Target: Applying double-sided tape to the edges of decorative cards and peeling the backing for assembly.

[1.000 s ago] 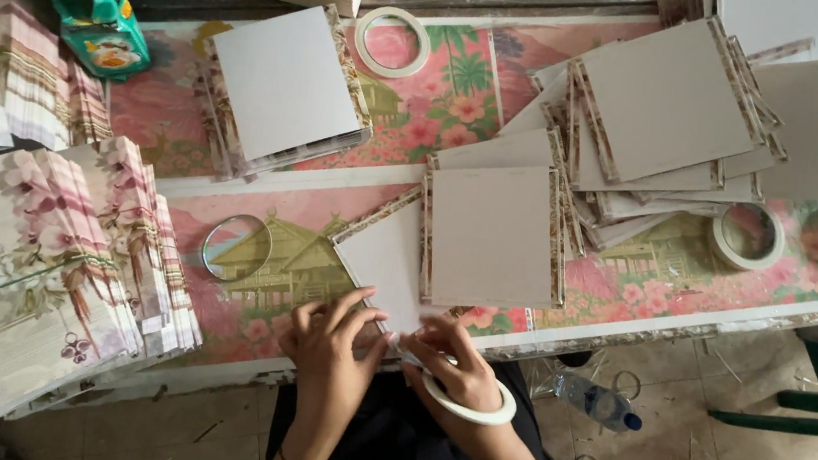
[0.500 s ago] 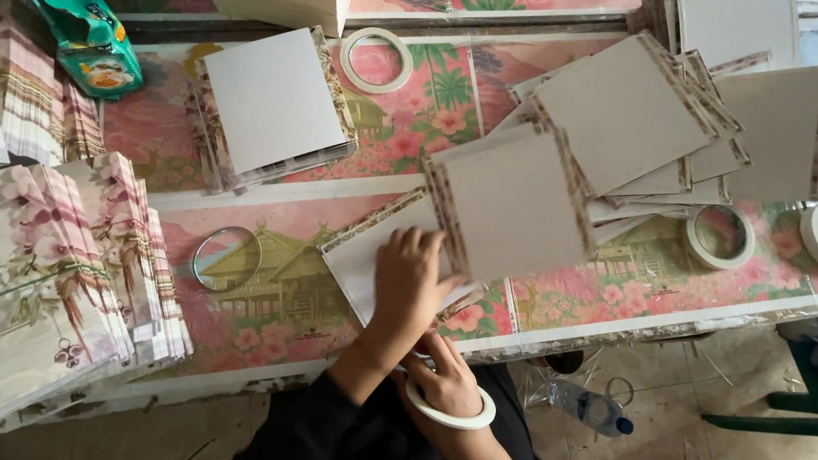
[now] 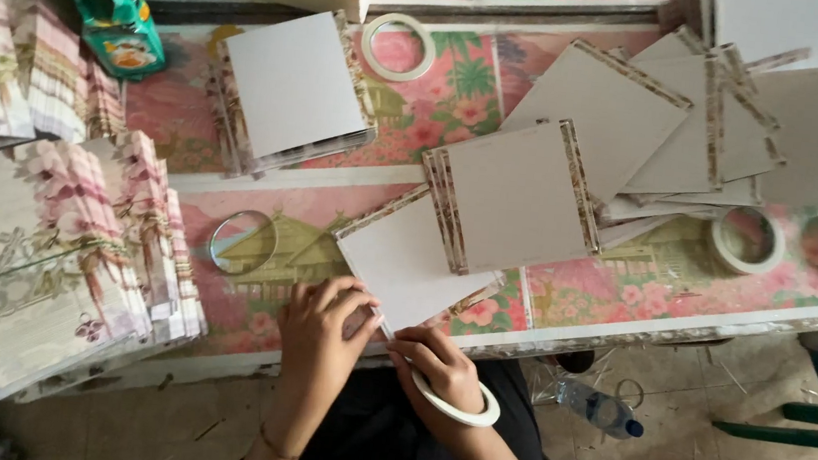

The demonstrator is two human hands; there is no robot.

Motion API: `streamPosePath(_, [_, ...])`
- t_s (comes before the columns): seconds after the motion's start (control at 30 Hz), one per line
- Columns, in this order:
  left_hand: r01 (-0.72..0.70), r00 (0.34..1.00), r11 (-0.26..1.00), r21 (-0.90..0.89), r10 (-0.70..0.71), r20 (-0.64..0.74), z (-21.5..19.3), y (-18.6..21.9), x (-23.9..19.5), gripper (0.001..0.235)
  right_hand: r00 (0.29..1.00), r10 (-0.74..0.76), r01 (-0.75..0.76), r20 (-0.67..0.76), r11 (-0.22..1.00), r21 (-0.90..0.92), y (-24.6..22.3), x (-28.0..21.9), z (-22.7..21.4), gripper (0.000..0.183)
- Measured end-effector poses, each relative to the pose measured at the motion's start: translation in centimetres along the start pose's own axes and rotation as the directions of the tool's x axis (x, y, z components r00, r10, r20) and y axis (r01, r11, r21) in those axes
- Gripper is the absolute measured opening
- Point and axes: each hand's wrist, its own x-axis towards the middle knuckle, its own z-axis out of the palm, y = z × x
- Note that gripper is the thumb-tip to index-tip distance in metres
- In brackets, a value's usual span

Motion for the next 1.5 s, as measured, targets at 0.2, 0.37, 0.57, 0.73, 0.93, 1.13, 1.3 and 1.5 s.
streamPosePath(0.2, [-0.049, 0.999, 0.998, -0.033, 0.049, -0.010, -0.2, -4.6, -1.6, 0.037, 0.995, -0.011, -0.015, 0.100, 0.968, 0.252, -1.7, 0.1, 3.0, 0.012])
streamPosePath(0.37, [-0.113, 0.992, 0.992, -0.050, 0.115, 0.052, -1.4, -6.2, -2.4, 0.042, 0.997, -0.006, -0.007, 0.083, 0.987, 0.158, -2.3, -0.4, 2.5, 0.020])
streamPosePath(0.57, [-0.087, 0.993, 0.995, -0.052, 0.090, 0.072, -1.8, -6.0, -2.7, 0.048, 0.999, 0.039, -0.040, 0.016, 0.998, 0.054, -2.3, -0.8, 1.1, 0.014])
streamPosePath(0.73, [-0.070, 0.984, 0.997, -0.011, 0.071, 0.163, -2.4, -5.9, -2.9, 0.061, 1.000, 0.027, -0.027, -0.011, 0.999, 0.022, -1.1, -0.5, 1.9, 0.007])
streamPosePath(0.93, [-0.059, 0.985, 0.998, -0.003, 0.059, 0.162, -1.7, -5.8, -3.4, 0.047, 0.996, 0.082, -0.080, 0.030, 0.995, -0.056, 0.2, 0.1, 2.7, 0.010])
streamPosePath(1.13, [0.033, 0.974, 0.992, -0.121, -0.005, 0.228, -2.3, -4.7, -3.5, 0.035, 0.992, 0.099, -0.087, 0.078, 0.986, -0.144, 1.4, 0.0, 3.4, 0.012])
streamPosePath(1.3, [0.018, 0.983, 0.989, -0.148, 0.010, 0.182, -1.6, -4.9, -3.7, 0.043, 0.994, 0.083, -0.068, 0.077, 0.982, -0.176, 1.6, 0.0, 3.5, 0.012])
streamPosePath(1.5, [-0.003, 0.996, 0.994, -0.105, 0.013, 0.092, -0.7, -5.4, -3.7, 0.038, 0.991, 0.087, -0.089, 0.100, 0.996, 0.014, 2.5, 0.2, 1.1, 0.009])
